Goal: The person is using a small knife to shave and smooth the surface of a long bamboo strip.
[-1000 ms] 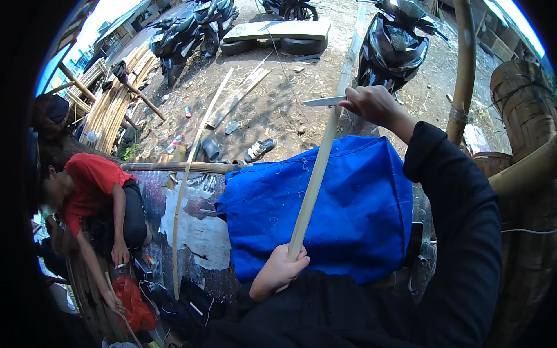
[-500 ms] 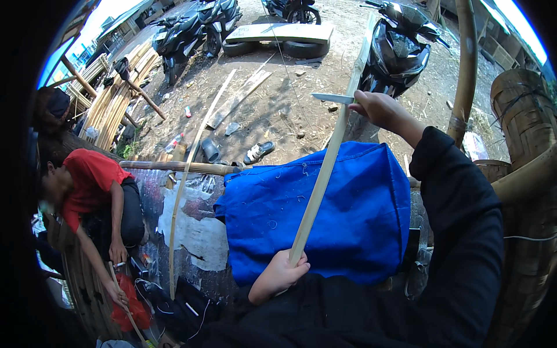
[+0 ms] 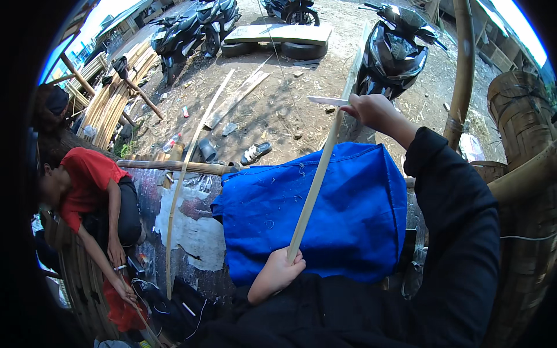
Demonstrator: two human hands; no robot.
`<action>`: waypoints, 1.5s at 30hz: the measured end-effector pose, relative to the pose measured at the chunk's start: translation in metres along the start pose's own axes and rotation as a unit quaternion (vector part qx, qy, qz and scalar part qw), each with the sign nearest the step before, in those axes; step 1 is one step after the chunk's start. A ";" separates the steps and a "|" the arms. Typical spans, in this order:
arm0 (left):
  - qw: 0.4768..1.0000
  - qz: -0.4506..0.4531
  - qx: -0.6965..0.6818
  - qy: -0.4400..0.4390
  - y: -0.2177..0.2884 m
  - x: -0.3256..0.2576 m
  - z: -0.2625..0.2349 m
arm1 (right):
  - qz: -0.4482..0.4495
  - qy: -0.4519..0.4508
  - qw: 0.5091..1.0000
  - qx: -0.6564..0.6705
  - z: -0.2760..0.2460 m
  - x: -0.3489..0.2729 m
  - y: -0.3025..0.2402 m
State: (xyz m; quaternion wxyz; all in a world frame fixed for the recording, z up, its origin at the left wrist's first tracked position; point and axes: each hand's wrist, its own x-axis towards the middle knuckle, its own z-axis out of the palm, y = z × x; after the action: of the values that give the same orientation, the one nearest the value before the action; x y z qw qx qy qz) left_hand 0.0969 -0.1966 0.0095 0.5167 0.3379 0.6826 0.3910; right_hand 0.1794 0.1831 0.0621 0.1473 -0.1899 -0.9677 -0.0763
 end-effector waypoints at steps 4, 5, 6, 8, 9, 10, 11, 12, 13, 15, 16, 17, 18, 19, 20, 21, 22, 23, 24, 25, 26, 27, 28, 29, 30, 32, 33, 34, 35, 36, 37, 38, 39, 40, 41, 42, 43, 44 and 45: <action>0.999 0.012 -0.032 -0.035 -0.001 -0.001 0.002 | 0.099 0.085 0.990 -0.044 -0.011 -0.005 0.055; 0.999 0.021 -0.037 -0.033 -0.001 0.000 0.003 | 0.081 0.079 0.991 -0.070 -0.012 -0.007 0.058; 0.999 0.019 -0.039 -0.023 0.001 -0.001 0.000 | 0.101 0.062 0.992 -0.042 -0.005 0.000 0.042; 0.998 -0.036 -0.030 -0.030 0.006 -0.002 -0.006 | -0.060 0.021 0.998 0.023 0.000 -0.003 0.005; 0.999 -0.033 -0.028 -0.030 0.008 -0.004 -0.005 | -0.059 0.023 0.998 0.020 -0.004 0.000 0.014; 0.999 -0.001 -0.032 -0.037 0.005 -0.001 -0.002 | 0.000 0.050 0.999 -0.019 -0.004 -0.002 0.036; 0.998 0.029 -0.035 -0.044 0.003 -0.002 0.000 | 0.058 0.078 0.994 -0.058 -0.006 -0.005 0.057; 0.998 0.031 -0.035 -0.041 0.000 -0.001 0.000 | 0.104 0.108 0.984 -0.091 -0.011 0.002 0.062; 0.998 0.022 -0.044 -0.047 -0.003 -0.001 0.001 | 0.068 0.109 0.986 -0.108 -0.014 0.000 0.064; 0.997 0.015 -0.056 -0.041 0.001 0.000 -0.003 | 0.009 0.101 0.993 -0.061 -0.002 0.003 0.039; 0.996 -0.029 -0.064 -0.054 0.008 -0.001 -0.007 | -0.066 0.086 0.994 -0.025 0.002 -0.003 0.024; 0.993 -0.072 -0.072 -0.066 0.012 -0.001 -0.008 | -0.145 0.075 0.986 0.010 0.001 -0.003 0.017; 0.993 -0.070 -0.070 -0.067 0.011 -0.003 -0.006 | -0.144 0.078 0.986 0.008 -0.007 0.000 0.028; 0.995 -0.024 -0.070 -0.068 0.003 -0.004 -0.002 | -0.023 0.092 0.994 -0.046 -0.013 -0.002 0.051; 0.995 0.022 -0.071 -0.066 -0.002 -0.006 0.000 | 0.097 0.107 0.985 -0.098 -0.017 -0.004 0.071; 0.995 0.024 -0.070 -0.066 -0.003 -0.006 0.000 | 0.166 0.100 0.974 -0.117 -0.019 -0.001 0.079; 0.995 0.014 -0.058 -0.076 -0.003 -0.006 0.001 | 0.166 0.102 0.974 -0.118 -0.015 -0.005 0.081; 0.995 0.000 -0.050 -0.081 -0.005 -0.006 0.001 | 0.073 0.106 0.988 -0.089 -0.011 -0.008 0.065; 0.996 -0.003 -0.053 -0.077 -0.006 -0.004 0.000 | -0.020 0.110 0.992 -0.059 -0.006 -0.010 0.050; 0.995 -0.009 -0.064 -0.074 -0.006 -0.001 -0.002 | -0.069 0.066 0.995 -0.038 -0.001 -0.008 0.036; 0.995 -0.010 -0.070 -0.074 -0.002 -0.002 -0.004 | -0.097 0.052 0.994 -0.020 -0.007 -0.006 0.028; 0.994 -0.009 -0.066 -0.082 -0.001 -0.003 -0.001 | -0.047 0.077 0.995 -0.045 -0.009 -0.008 0.036; 0.994 -0.010 -0.064 -0.083 0.001 -0.003 0.001 | 0.004 0.101 0.992 -0.070 -0.009 -0.008 0.052; 0.994 -0.010 -0.062 -0.084 0.002 -0.004 0.002 | 0.114 0.119 0.982 -0.093 -0.007 -0.011 0.073; 0.995 -0.012 -0.062 -0.081 0.003 -0.005 0.003 | 0.176 0.113 0.973 -0.100 -0.007 -0.006 0.077; 0.993 -0.029 -0.071 -0.090 0.001 -0.007 0.003 | 0.122 0.117 0.983 -0.069 0.002 -0.006 0.061; 0.993 -0.031 -0.074 -0.084 0.001 -0.004 0.001 | 0.047 0.122 0.991 -0.018 0.008 -0.006 0.045; 0.995 -0.030 -0.061 -0.075 0.002 -0.002 0.001 | 0.002 0.057 0.998 -0.029 0.009 -0.009 0.038; 0.996 -0.028 -0.047 -0.065 0.003 0.000 0.001 | 0.015 0.047 0.998 -0.049 0.006 -0.009 0.041; 0.996 -0.028 -0.045 -0.068 0.002 -0.003 0.002 | 0.030 0.039 0.996 -0.069 0.000 -0.007 0.045; 0.998 0.005 -0.027 -0.054 0.001 -0.002 0.005 | 0.121 0.075 0.986 -0.083 -0.005 -0.003 0.060; 0.998 0.038 -0.009 -0.041 0.001 -0.002 0.007 | 0.112 0.058 0.989 -0.071 -0.010 -0.009 0.073; 0.999 0.038 -0.010 -0.036 0.000 -0.002 0.007 | 0.105 0.053 0.991 -0.060 -0.006 -0.006 0.066; 0.999 0.017 -0.007 -0.030 -0.001 -0.003 0.006 | 0.094 0.049 0.993 -0.045 0.001 -0.001 0.047; 1.000 -0.004 -0.004 -0.023 -0.001 -0.003 0.004 | 0.036 0.024 0.997 -0.060 0.007 0.002 0.027; 1.000 -0.004 -0.003 -0.029 0.000 -0.004 0.005 | -0.009 0.005 0.998 -0.054 0.004 -0.004 0.016; 0.999 0.006 -0.010 -0.031 0.002 -0.004 0.005 | 0.019 0.031 0.996 -0.080 0.006 -0.006 0.026; 0.999 0.016 -0.017 -0.032 0.003 -0.004 0.006 | 0.047 0.056 0.992 -0.106 0.005 -0.005 0.041; 0.999 0.019 -0.017 -0.032 0.003 -0.004 0.007 | 0.171 0.041 0.975 -0.133 -0.004 -0.001 0.055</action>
State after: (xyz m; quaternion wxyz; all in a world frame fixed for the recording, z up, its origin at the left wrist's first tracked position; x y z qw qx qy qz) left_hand 0.1051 -0.1971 0.0129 0.5364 0.3549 0.6523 0.4011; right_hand 0.2024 0.2321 0.0712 0.1715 -0.3671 -0.8952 -0.1858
